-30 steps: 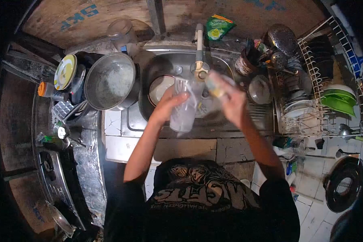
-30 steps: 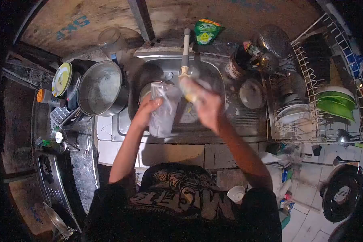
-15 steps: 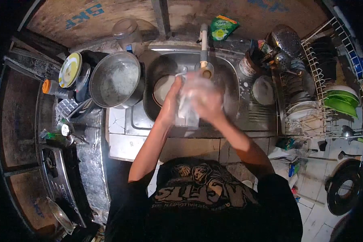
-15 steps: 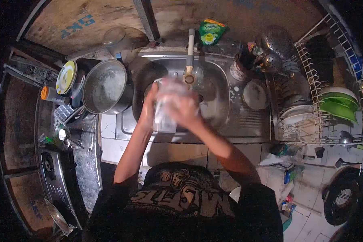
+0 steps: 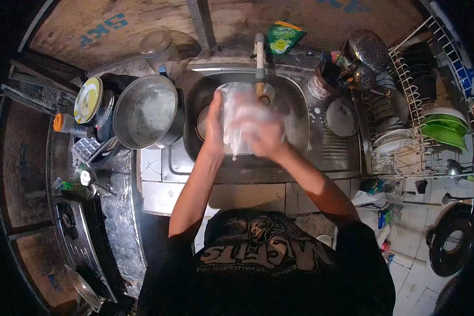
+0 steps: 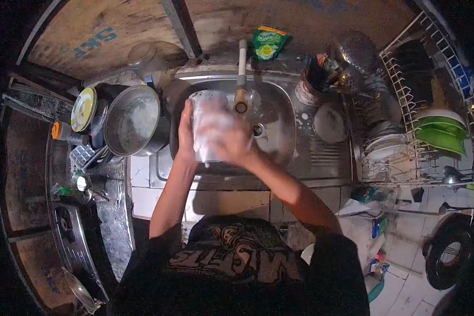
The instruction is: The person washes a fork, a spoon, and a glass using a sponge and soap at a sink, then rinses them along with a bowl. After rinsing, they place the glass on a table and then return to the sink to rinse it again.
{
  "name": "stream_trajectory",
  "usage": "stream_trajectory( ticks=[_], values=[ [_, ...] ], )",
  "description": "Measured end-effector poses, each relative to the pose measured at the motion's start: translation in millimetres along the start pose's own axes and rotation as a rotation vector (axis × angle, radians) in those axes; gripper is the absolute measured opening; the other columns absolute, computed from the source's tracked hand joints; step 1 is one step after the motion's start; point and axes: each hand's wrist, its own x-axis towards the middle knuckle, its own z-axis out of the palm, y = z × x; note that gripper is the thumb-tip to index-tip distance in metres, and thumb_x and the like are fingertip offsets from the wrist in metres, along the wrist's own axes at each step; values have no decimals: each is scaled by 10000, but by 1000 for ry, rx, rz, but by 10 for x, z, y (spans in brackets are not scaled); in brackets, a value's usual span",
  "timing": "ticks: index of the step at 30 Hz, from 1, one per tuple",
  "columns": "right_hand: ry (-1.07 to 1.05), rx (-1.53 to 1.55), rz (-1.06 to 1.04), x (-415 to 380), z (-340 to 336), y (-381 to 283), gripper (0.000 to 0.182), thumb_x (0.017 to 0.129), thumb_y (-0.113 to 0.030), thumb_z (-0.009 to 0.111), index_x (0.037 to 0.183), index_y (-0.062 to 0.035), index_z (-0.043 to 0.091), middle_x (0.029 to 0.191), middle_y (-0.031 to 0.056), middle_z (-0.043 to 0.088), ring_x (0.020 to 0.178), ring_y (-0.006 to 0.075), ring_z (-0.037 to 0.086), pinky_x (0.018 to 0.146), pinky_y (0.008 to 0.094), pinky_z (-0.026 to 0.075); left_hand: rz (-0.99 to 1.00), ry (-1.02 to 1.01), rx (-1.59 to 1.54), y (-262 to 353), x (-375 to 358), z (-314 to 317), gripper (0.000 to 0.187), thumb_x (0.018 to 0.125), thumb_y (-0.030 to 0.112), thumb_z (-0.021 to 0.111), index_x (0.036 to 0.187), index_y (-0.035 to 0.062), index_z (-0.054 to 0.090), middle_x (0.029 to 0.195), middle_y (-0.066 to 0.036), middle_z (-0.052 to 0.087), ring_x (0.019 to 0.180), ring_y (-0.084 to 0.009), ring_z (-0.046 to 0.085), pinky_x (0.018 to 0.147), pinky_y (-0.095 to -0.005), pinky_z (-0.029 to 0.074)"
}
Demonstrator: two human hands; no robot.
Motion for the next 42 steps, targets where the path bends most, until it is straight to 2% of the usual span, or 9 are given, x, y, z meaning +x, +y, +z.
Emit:
stream_trajectory(
  ticks=[3,5,13,21,22,26,29,34,42],
  values=[
    [-33,3,5,-88,-4,-85,147,718,-87,597,825,-128,688,1085,82,636,1152,249,543,1055,444,335,118,320,93,-14,4,-13,638,879,607,433,1114,22,531,856,-97,604,638,-180,614,597,-321,544],
    [-225,-93,-284,-145,21,-166,170,697,-62,587,836,-76,685,1094,126,635,1165,279,533,1042,422,358,-231,-558,-383,140,92,-326,609,919,566,389,1205,41,505,1038,-120,605,904,-218,615,806,-355,518],
    [190,-148,-22,185,-82,317,243,717,6,560,920,-49,681,1086,130,607,1198,294,498,1018,377,373,-151,67,243,61,95,-113,568,942,515,385,1265,53,462,1184,-133,561,1029,-237,589,901,-377,476],
    [-106,-109,-375,-21,26,-6,184,736,-47,591,890,-78,686,1022,133,630,1099,351,559,991,382,400,-398,-461,-294,337,270,-270,493,930,480,450,1098,32,569,925,-87,627,802,-205,624,747,-325,521],
    [11,-183,-380,80,-5,107,184,715,-42,591,871,-79,682,994,121,641,1099,325,568,995,395,397,-139,6,-8,216,131,-71,511,926,491,452,1114,29,564,907,-83,624,782,-206,618,736,-336,522],
    [210,-91,-28,317,-55,171,161,709,-31,592,838,-74,679,971,111,638,1096,297,575,1026,437,360,55,145,-109,19,124,-21,534,933,505,421,1135,28,545,928,-89,624,779,-209,620,715,-343,527],
    [-141,-18,-266,20,36,-71,191,714,11,546,843,-53,672,956,124,630,1106,305,568,1025,403,371,-168,-277,-296,135,150,-298,544,932,525,402,1153,46,537,948,-91,626,781,-210,625,692,-339,535],
    [187,-111,-190,430,-156,170,113,701,-41,603,796,-67,658,912,99,643,1102,308,562,995,421,403,-38,98,2,-108,33,-155,543,939,525,385,1191,63,520,1047,-120,624,886,-221,634,764,-356,535],
    [120,-80,-154,75,64,-52,140,717,-38,588,830,-61,669,952,97,637,1137,320,544,1008,416,387,-137,-110,-16,293,254,-130,424,934,459,454,1062,66,545,911,-81,617,801,-195,621,745,-338,530]
  ],
)
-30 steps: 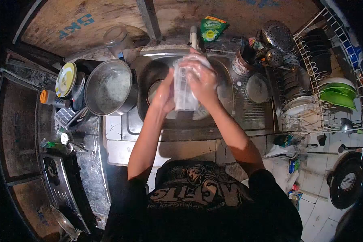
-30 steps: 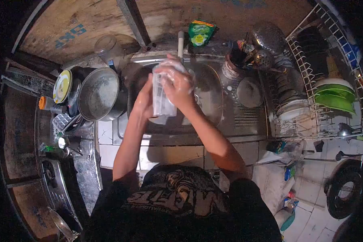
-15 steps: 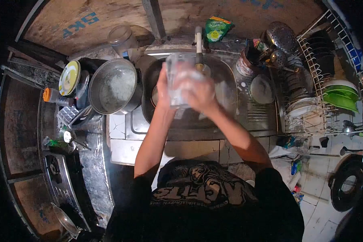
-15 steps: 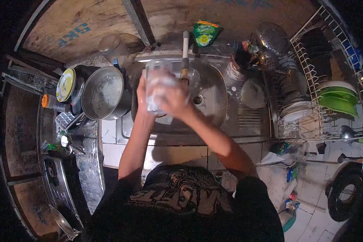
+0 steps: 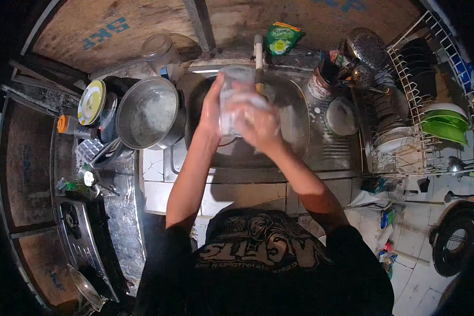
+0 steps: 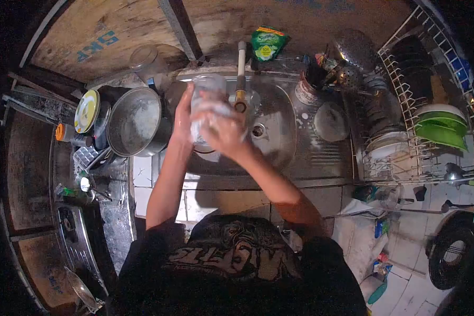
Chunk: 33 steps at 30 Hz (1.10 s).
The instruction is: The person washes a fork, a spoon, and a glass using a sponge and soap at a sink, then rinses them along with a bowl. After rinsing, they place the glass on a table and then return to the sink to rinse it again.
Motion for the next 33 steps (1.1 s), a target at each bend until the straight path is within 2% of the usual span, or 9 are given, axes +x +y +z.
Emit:
stream_trajectory(
  ticks=[3,4,9,11,16,21,23,28,33],
  values=[
    [-141,-17,-102,-49,-18,4,149,747,-80,561,845,-60,671,995,102,628,1154,326,535,1048,434,342,-272,-413,-407,-11,55,-121,446,914,484,484,1048,63,547,882,-82,614,768,-181,616,713,-330,533],
    [-94,10,-89,35,-47,134,146,755,-89,562,851,-54,666,1018,112,624,1155,335,532,1047,433,342,66,149,-41,-133,11,-105,483,900,518,490,1069,69,543,910,-76,615,795,-185,618,727,-339,533],
    [-76,78,90,312,-123,313,161,766,-115,576,883,-31,646,1049,147,621,1158,329,531,992,418,395,191,158,-18,-296,-3,37,519,931,504,428,1149,44,526,1053,-129,602,911,-233,621,793,-378,526],
    [-148,31,15,185,-102,135,165,745,-113,569,865,-37,654,1031,145,628,1138,311,546,994,401,396,246,-317,-286,-265,113,-182,502,942,477,415,1160,36,514,1061,-140,597,938,-239,613,811,-386,524],
    [-141,22,3,112,-151,372,120,722,-74,575,796,-65,670,951,136,628,1077,284,578,949,373,433,65,125,183,-264,-42,-14,515,943,475,401,1212,46,493,1119,-120,588,984,-224,603,849,-365,505],
    [-116,87,257,167,-155,224,113,685,-31,593,777,-59,654,939,110,634,996,271,600,900,368,459,14,84,120,-170,74,-122,495,935,460,437,1198,46,500,1126,-129,585,998,-233,598,861,-369,496],
    [-186,-89,77,57,-78,109,51,689,-58,602,727,-50,634,935,98,634,993,310,596,927,385,436,-114,-495,-165,-89,250,-577,463,929,440,461,1169,48,513,1082,-129,600,968,-239,608,845,-371,501],
    [-62,-28,-55,265,-137,309,77,682,-58,589,753,-48,616,927,126,626,1071,335,568,953,397,418,186,157,56,-308,-43,24,474,886,447,533,1142,49,530,1024,-117,610,927,-234,611,841,-378,509],
    [-170,18,23,93,-104,54,97,697,-58,598,791,-60,620,962,123,615,1050,309,575,980,416,404,232,-108,-220,-278,46,-11,438,914,432,485,1127,53,539,1001,-109,617,935,-227,603,866,-383,490]
  ],
)
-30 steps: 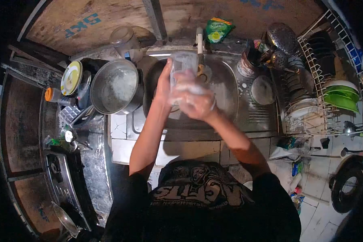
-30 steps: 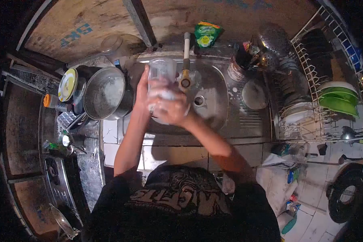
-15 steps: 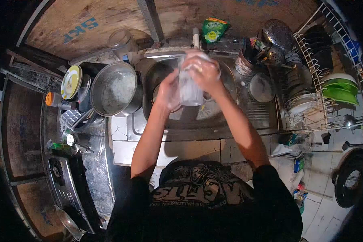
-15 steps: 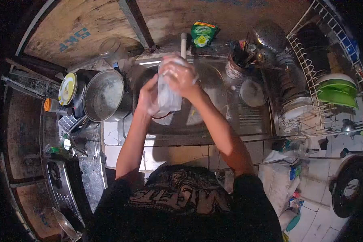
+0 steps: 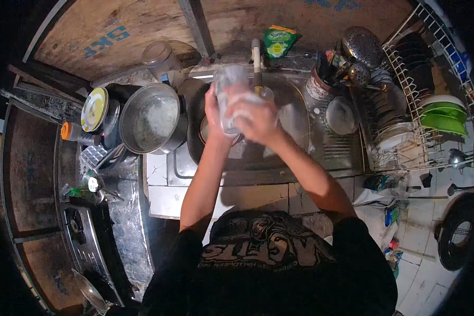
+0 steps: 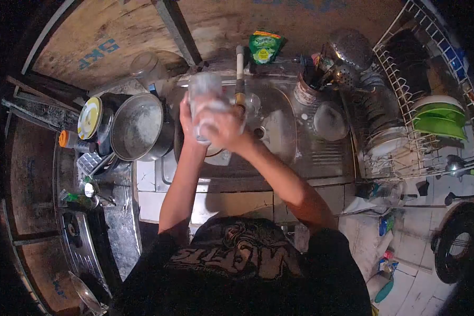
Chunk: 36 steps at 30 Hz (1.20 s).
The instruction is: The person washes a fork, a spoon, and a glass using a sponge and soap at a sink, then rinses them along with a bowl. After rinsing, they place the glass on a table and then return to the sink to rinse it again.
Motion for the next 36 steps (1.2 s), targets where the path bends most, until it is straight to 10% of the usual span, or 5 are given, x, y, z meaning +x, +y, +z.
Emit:
stream_trajectory(
  ticks=[8,15,18,30,36],
  values=[
    [205,-28,89,253,-204,276,109,710,-23,567,797,-37,630,997,130,617,1127,303,556,975,377,416,-35,234,343,-59,-81,39,522,909,457,477,1205,29,504,1139,-129,590,1014,-233,592,893,-370,474],
    [135,42,-83,68,43,165,99,744,-45,570,818,-43,636,973,114,618,1168,288,525,1039,429,341,-315,-227,-150,230,42,43,556,919,501,445,1181,14,507,999,-154,630,867,-250,634,819,-383,513],
    [282,-30,-6,316,-69,294,148,829,-70,527,935,-33,625,1066,106,600,1187,262,495,1028,383,340,31,217,320,14,-67,234,523,937,454,451,1253,37,478,1152,-139,588,1030,-247,584,915,-395,460],
    [160,186,1035,97,295,680,444,926,-367,431,1010,48,567,994,172,622,908,274,590,819,377,438,547,427,1137,226,210,347,563,699,107,741,1159,-17,442,1010,-101,590,861,-163,576,782,-292,468],
    [487,1191,1275,-113,504,662,279,948,-248,385,1029,-46,560,979,98,607,875,253,609,783,364,495,542,418,923,298,263,110,521,713,108,721,1152,-4,465,990,-89,571,888,-156,556,799,-281,450]
  ],
)
